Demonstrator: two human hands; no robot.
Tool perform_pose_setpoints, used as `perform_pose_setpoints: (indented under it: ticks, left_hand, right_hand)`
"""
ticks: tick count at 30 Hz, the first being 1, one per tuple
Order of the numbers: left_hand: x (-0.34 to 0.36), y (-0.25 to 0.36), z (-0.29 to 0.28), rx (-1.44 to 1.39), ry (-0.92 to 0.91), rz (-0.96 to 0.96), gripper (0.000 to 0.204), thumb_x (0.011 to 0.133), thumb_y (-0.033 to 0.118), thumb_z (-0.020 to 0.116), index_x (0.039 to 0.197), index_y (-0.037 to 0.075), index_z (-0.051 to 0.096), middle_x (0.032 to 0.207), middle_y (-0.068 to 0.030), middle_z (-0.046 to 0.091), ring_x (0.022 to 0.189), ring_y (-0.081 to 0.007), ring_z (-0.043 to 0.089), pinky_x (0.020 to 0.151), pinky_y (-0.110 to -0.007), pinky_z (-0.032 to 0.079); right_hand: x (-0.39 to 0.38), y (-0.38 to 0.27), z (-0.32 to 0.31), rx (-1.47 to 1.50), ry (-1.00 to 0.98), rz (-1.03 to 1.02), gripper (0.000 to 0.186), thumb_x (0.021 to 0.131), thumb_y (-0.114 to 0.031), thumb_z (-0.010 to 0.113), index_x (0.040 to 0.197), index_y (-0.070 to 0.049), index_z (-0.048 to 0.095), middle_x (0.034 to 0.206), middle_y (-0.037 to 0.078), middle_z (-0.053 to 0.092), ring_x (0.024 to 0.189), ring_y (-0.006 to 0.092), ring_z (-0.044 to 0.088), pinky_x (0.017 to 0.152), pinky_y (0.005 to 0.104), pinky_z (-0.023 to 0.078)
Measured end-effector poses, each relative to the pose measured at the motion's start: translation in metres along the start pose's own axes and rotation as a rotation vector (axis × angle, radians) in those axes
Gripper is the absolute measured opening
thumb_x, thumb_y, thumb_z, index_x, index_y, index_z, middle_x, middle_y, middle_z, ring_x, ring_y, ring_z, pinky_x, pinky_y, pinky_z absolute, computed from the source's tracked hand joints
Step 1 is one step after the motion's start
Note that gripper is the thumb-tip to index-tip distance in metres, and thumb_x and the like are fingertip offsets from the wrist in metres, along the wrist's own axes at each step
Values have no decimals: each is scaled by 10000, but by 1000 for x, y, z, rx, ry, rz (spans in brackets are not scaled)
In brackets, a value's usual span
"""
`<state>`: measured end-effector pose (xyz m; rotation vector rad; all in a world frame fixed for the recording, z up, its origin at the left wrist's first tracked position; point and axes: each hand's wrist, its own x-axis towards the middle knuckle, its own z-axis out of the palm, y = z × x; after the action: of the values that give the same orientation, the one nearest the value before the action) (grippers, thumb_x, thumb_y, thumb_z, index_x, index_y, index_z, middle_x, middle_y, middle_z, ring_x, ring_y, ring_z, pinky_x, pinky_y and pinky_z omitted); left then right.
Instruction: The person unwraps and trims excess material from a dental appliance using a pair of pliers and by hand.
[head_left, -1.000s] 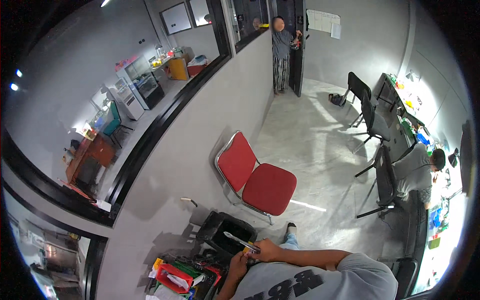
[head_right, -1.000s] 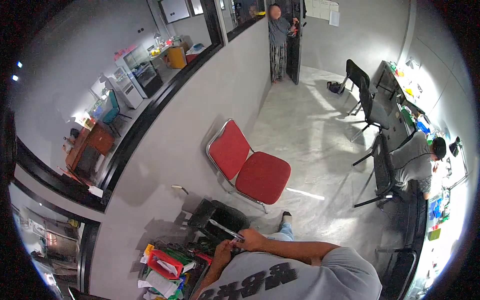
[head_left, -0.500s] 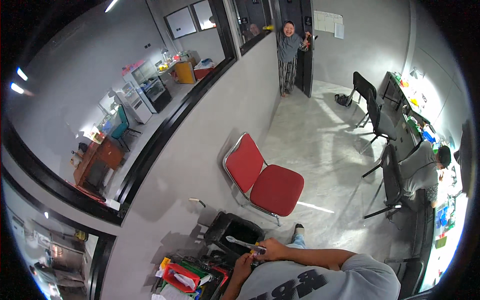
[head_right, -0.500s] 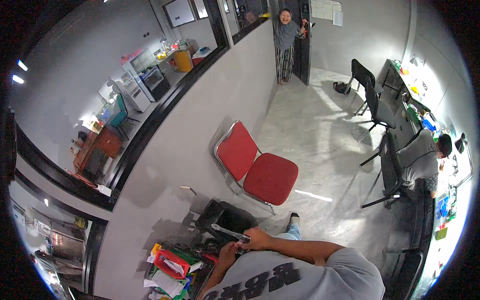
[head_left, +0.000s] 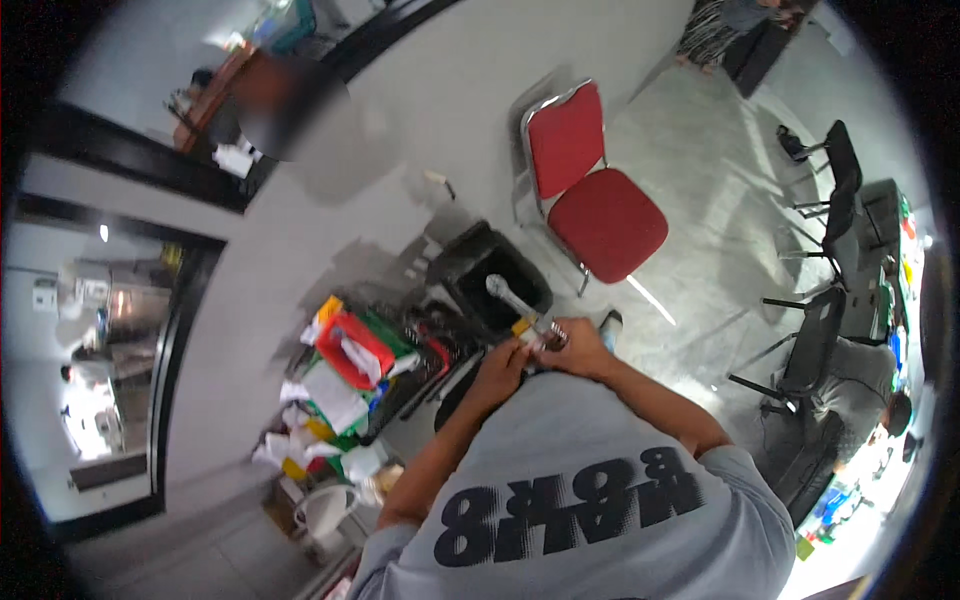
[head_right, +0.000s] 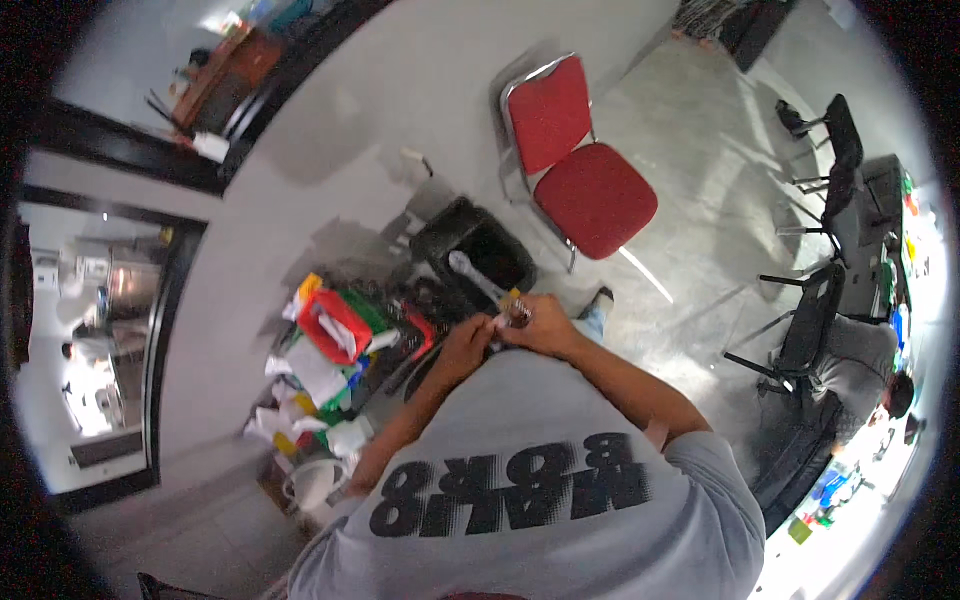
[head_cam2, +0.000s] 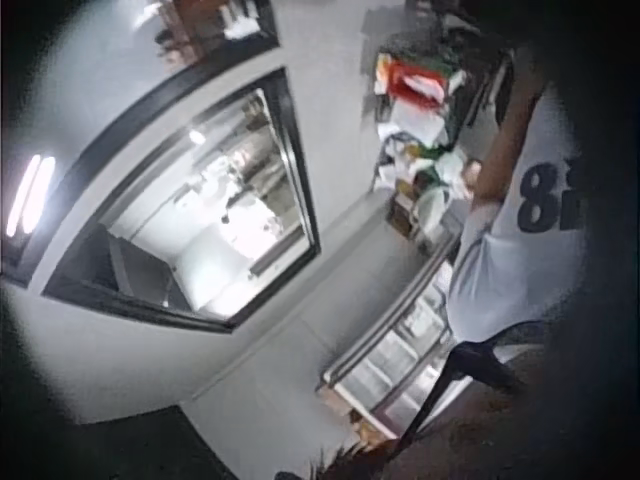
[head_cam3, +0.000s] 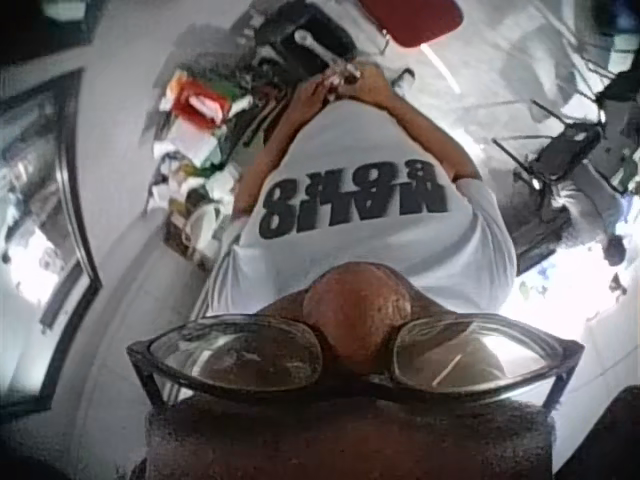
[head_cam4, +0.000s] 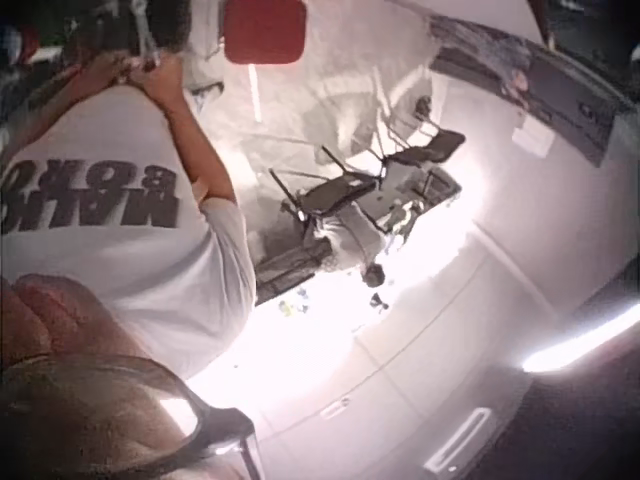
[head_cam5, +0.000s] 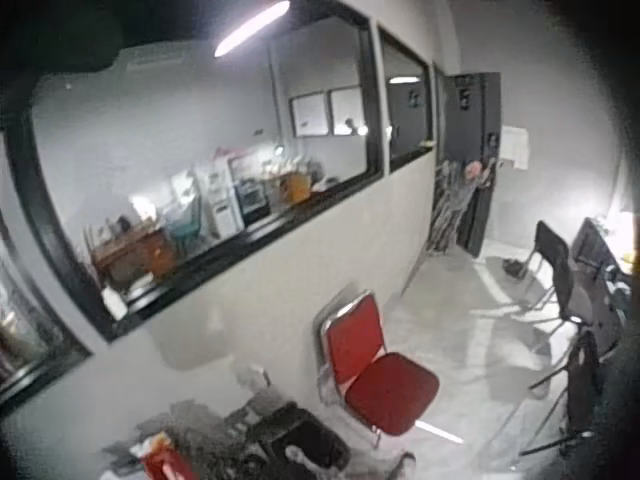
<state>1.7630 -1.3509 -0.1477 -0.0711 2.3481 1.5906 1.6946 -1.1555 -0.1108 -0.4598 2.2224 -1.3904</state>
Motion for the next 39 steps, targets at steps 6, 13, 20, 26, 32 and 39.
perform_pose_setpoints:
  ticks: [6,13,20,26,32,39]
  left_hand:
    - [-13,26,-1,-87,16,-43,249,1023,193,480,994,-23,600,876,-150,637,814,-242,611,767,-364,476]
    - [-18,28,1,-62,63,34,229,1019,168,476,961,-24,587,861,-147,629,794,-237,601,754,-360,465]
    - [-15,17,0,-135,128,-19,244,1034,191,455,991,-5,594,876,-114,639,812,-213,595,750,-345,456]
    - [-9,13,-19,-1011,267,-317,338,1023,273,465,1179,-1,587,1151,-156,658,1063,-250,657,883,-424,576]
    - [-3,16,-47,-1285,214,-165,354,1032,265,434,1245,4,542,1212,-198,630,1134,-370,629,890,-539,560]
    - [0,24,-64,-1196,279,-29,361,1053,252,390,1274,5,533,1246,-171,617,1119,-344,633,889,-534,550]
  right_hand:
    - [-2,-5,-2,42,-55,78,360,736,-296,815,810,0,624,681,68,624,621,120,556,603,314,475]
    - [-1,-15,-6,47,-80,56,354,728,-275,827,856,12,662,698,69,646,636,110,565,600,299,470]
    - [2,-16,-7,-25,-12,34,345,765,-245,819,893,20,639,657,49,601,604,120,575,562,300,464]
    - [2,-34,-46,677,-196,215,474,885,-30,643,1348,15,553,739,54,604,601,140,594,524,299,508]
    - [-8,-63,-72,803,-266,283,525,934,-97,587,1437,-7,469,905,113,652,734,210,658,668,357,594]
    - [-17,-77,-78,694,-413,289,482,952,-175,597,1421,-85,530,1052,127,690,940,253,691,819,372,565]
